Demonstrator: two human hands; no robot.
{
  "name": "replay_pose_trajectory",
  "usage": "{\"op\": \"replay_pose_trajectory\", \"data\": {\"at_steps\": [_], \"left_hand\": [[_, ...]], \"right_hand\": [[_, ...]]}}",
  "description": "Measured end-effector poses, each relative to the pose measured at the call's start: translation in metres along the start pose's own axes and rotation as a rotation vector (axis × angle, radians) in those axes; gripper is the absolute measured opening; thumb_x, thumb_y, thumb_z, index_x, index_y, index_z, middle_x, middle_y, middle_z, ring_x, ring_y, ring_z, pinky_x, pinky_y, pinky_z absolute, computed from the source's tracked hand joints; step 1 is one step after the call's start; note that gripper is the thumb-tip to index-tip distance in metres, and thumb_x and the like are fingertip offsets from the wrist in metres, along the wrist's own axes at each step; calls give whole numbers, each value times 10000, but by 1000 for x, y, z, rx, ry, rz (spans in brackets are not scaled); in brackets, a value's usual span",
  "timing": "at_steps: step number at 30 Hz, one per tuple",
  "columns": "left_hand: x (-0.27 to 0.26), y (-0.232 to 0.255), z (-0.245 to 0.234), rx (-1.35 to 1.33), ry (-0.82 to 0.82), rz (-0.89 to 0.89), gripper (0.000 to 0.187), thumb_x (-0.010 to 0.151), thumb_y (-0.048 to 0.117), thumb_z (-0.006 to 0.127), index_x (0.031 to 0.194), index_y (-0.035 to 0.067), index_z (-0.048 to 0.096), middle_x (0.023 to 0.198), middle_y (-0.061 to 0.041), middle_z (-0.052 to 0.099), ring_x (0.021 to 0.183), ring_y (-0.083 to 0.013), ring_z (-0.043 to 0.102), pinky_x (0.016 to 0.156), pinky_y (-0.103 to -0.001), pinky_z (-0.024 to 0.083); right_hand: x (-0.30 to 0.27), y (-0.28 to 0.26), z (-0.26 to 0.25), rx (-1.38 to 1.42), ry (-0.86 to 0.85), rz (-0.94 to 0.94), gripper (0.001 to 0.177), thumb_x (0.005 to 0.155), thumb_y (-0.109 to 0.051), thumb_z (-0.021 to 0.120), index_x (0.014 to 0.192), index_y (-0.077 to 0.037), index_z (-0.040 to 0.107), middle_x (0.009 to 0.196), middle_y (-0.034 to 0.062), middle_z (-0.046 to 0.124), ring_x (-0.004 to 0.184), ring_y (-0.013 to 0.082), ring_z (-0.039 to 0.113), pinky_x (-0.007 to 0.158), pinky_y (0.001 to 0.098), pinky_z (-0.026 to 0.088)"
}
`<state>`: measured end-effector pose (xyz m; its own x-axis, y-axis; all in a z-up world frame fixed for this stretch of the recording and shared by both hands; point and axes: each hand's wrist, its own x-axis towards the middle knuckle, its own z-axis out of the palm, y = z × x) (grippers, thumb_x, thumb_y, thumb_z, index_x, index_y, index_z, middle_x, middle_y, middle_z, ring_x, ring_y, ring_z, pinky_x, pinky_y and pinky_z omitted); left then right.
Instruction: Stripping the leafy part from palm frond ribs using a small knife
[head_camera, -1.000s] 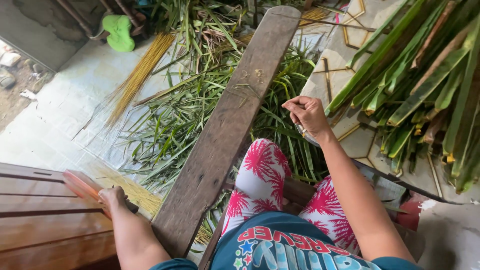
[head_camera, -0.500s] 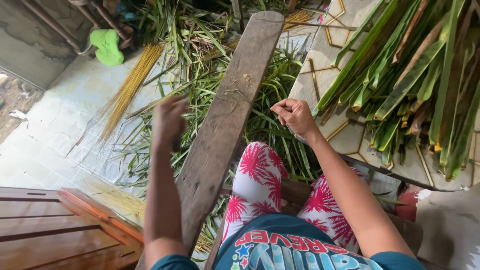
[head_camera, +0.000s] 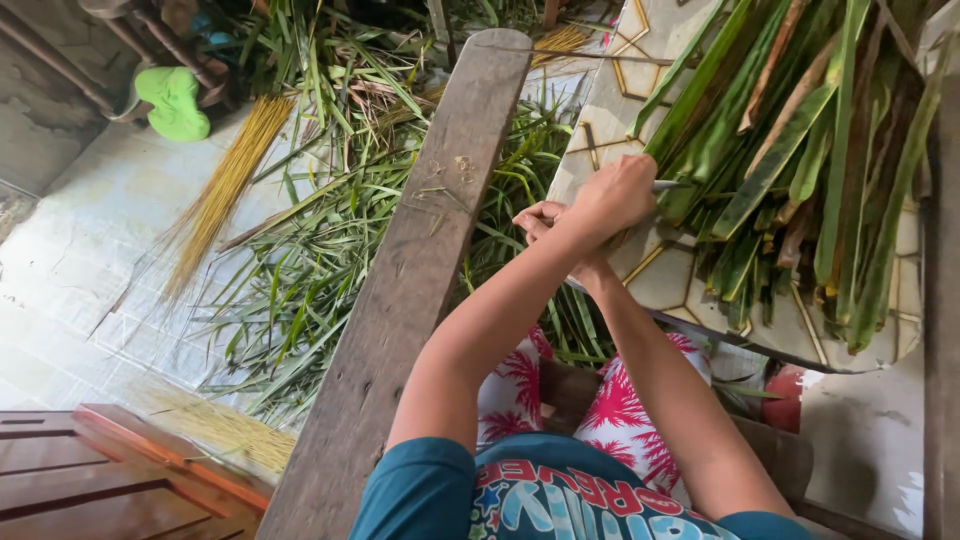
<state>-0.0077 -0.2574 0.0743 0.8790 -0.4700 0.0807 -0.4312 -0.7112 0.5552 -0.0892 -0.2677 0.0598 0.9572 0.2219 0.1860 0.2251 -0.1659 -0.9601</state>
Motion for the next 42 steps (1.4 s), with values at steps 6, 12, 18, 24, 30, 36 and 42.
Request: {"op": "replay_pose_trajectory", "data": {"at_steps": [6,12,18,24,30,36,42], "left_hand": [[59,-35,38,23,-33,-57,281,711,187,521,896,12,640,859,-168,709,861,-393,721,730,-527,594],[48,-31,15,-48,19,-67,410,779,177,480,1166,86,577,1042,-214,669,964,-422,701,824,-514,598],[-16,-2,-119,-656,-22,-301,364,783,-61,722,1127,34,647,600,-75,608,354,-83,479,278,-191,406],[-64,-38,-162,-994,-65,-236,425,849,-58,653,1263,13,584,612,-67,609,354,-43,432,287,-171,384],[-118,-85,-149,-1104,31,-39,462,765,-95,689,1201,-59,540,658,-112,600,316,-74,457,248,-229,398],[-167,-102,-133,-1143,22,-77,469,768,-132,682,1207,-73,530,686,-157,626,277,-112,479,210,-259,401],[-194,-132,-105,-1349,59,-115,433,764,-130,672,1163,-26,539,765,-158,651,275,-96,474,220,-236,385]], "right_hand": [[1,-13,6,-51,19,40,228,792,-132,595,575,-67,615,349,50,473,304,119,470,350,211,325],[-1,-21,15,-92,41,86,303,744,-151,571,447,-91,574,309,38,440,273,137,467,343,229,309],[0,1,4,387,-109,106,135,904,-140,632,799,-58,658,561,50,610,395,78,423,350,194,274],[0,0,6,323,-89,73,149,914,-96,588,927,13,688,625,54,609,484,82,516,416,183,354],[1,1,15,374,41,7,104,924,-51,599,909,36,654,475,132,547,273,77,400,250,164,287],[-1,-14,12,442,98,62,231,992,-116,484,901,50,615,449,163,510,250,127,384,219,206,275],[-28,17,11,674,27,41,410,863,-78,463,1245,51,534,935,269,659,703,277,691,576,314,552]]}}
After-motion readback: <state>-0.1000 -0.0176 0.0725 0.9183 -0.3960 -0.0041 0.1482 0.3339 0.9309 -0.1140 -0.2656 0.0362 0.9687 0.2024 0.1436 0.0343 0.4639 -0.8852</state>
